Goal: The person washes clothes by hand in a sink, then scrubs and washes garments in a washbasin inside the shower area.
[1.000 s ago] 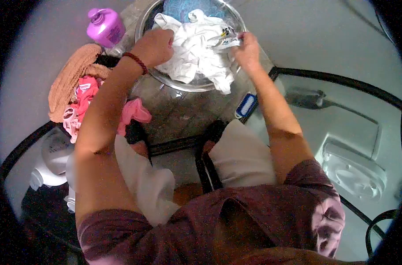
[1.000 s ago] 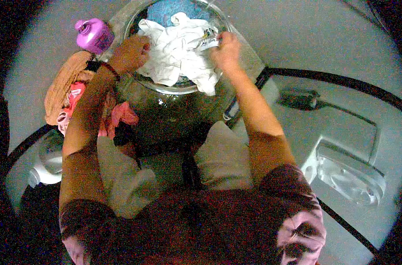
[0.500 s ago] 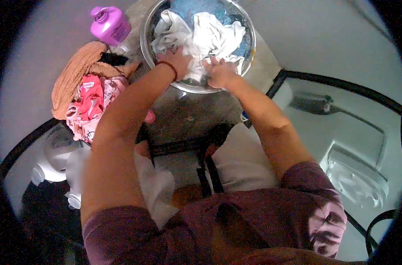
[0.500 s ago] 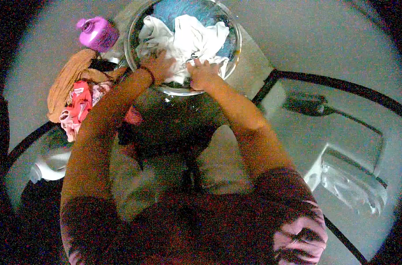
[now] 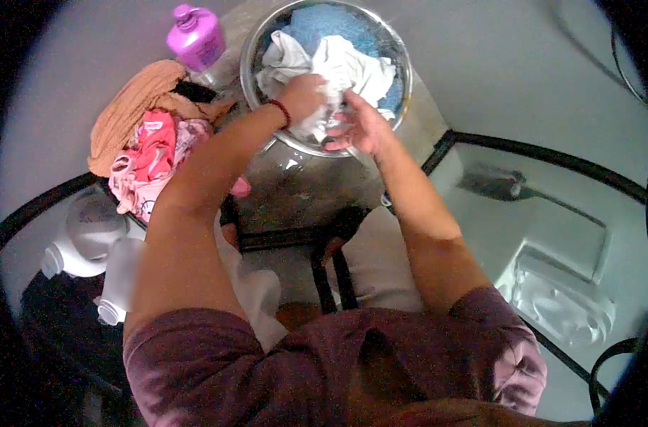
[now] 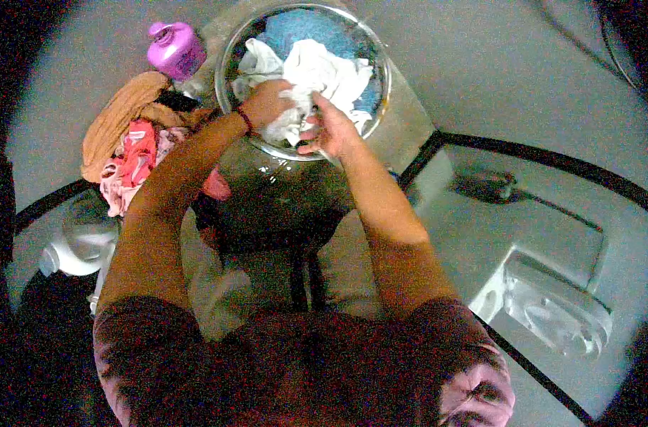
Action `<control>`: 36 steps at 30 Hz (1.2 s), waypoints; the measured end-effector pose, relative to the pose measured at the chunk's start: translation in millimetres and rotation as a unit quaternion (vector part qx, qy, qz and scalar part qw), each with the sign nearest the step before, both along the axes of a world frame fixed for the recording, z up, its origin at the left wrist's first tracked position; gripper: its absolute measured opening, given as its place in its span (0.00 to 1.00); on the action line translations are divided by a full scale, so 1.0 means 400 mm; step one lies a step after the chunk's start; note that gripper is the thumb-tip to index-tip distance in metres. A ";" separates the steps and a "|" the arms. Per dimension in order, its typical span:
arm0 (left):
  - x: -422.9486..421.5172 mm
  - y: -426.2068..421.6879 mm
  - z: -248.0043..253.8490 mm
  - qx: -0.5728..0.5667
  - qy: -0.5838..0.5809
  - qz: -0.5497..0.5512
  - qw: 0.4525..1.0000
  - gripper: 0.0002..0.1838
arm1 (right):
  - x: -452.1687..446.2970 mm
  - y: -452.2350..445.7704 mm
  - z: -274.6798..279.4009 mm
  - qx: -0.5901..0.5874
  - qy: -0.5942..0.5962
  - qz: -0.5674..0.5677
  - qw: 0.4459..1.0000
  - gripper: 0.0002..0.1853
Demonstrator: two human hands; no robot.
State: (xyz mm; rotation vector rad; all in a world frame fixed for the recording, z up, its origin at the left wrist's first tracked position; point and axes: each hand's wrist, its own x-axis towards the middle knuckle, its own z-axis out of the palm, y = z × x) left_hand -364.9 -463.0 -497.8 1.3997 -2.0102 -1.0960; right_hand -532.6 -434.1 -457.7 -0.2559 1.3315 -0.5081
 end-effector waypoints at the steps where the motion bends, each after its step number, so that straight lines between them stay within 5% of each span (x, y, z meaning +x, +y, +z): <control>1: -0.013 0.011 0.070 -0.002 0.069 -0.015 0.997 0.19 | 0.011 -0.002 0.018 0.016 0.015 -0.035 0.999 0.35; 3: -0.054 0.033 0.174 -0.129 0.139 -0.075 0.979 0.15 | 0.002 -0.012 0.040 -0.034 -0.099 -0.052 0.993 0.33; 5: -0.133 0.045 0.163 -0.093 0.237 -0.048 0.966 0.16 | -0.071 -0.045 -0.076 -0.033 -0.279 -0.093 0.955 0.26; 9: -0.164 0.034 0.143 -0.085 0.113 -0.015 0.990 0.14 | -0.045 -0.036 -0.042 -0.069 -0.170 -0.143 0.973 0.22; 11: -0.144 -0.040 0.023 -0.116 -0.012 -0.005 0.993 0.15 | -0.028 -0.042 -0.023 -0.078 -0.146 -0.164 0.972 0.21; 12: -0.124 -0.068 -0.052 -0.165 -0.088 -0.031 0.982 0.15 | -0.025 -0.048 -0.014 -0.091 -0.042 -0.098 0.990 0.17; 13: -0.094 -0.049 -0.018 -0.165 -0.093 -0.041 0.981 0.15 | -0.032 -0.049 -0.015 -0.103 0.064 -0.034 0.992 0.14; 15: -0.042 0.004 0.084 -0.118 -0.164 0.115 0.973 0.14 | -0.060 -0.042 -0.021 -0.200 0.000 -0.041 0.979 0.12; 16: -0.021 0.002 0.110 -0.098 -0.195 0.191 0.957 0.15 | -0.079 -0.059 -0.033 -0.376 0.232 0.203 0.874 0.13; 17: -0.002 -0.012 0.084 -0.108 -0.193 0.175 0.959 0.15 | -0.098 -0.068 -0.038 -0.481 0.435 0.418 0.635 0.14; 18: 0.020 -0.020 0.042 -0.191 -0.185 0.144 0.953 0.16 | -0.086 -0.060 0.010 -0.477 0.445 0.405 0.640 0.14; 20: 0.043 -0.044 0.043 -0.279 -0.173 0.103 0.939 0.17 | -0.022 -0.060 0.192 -0.442 0.623 0.447 0.465 0.13; 22: 0.081 -0.038 0.160 -0.292 -0.071 0.013 0.954 0.16 | -0.038 -0.083 0.259 -0.509 0.574 0.357 0.533 0.14; 24: 0.103 -0.019 0.304 -0.176 0.092 0.051 0.979 0.14 | -0.066 -0.087 0.373 -0.578 0.433 0.303 0.622 0.18; 26: 0.132 0.033 0.507 -0.214 0.344 0.078 0.911 0.14 | -0.080 -0.046 0.504 -0.755 0.260 0.124 0.589 0.16; 27: 0.116 0.059 0.628 -0.224 0.359 0.176 0.889 0.14 | -0.090 -0.033 0.507 -0.757 0.253 0.089 0.595 0.20; 28: 0.191 0.035 0.559 -0.305 0.291 0.038 0.906 0.16 | -0.111 -0.009 0.516 -0.756 0.254 0.056 0.601 0.26; 29: 0.210 0.071 0.683 -0.305 0.465 0.008 0.831 0.18 | -0.109 0.024 0.629 -0.838 0.049 0.074 0.538 0.31; 36: 0.298 0.171 0.778 -0.441 0.431 -0.057 0.785 0.18 | -0.046 0.089 0.788 -0.836 0.032 0.200 0.510 0.28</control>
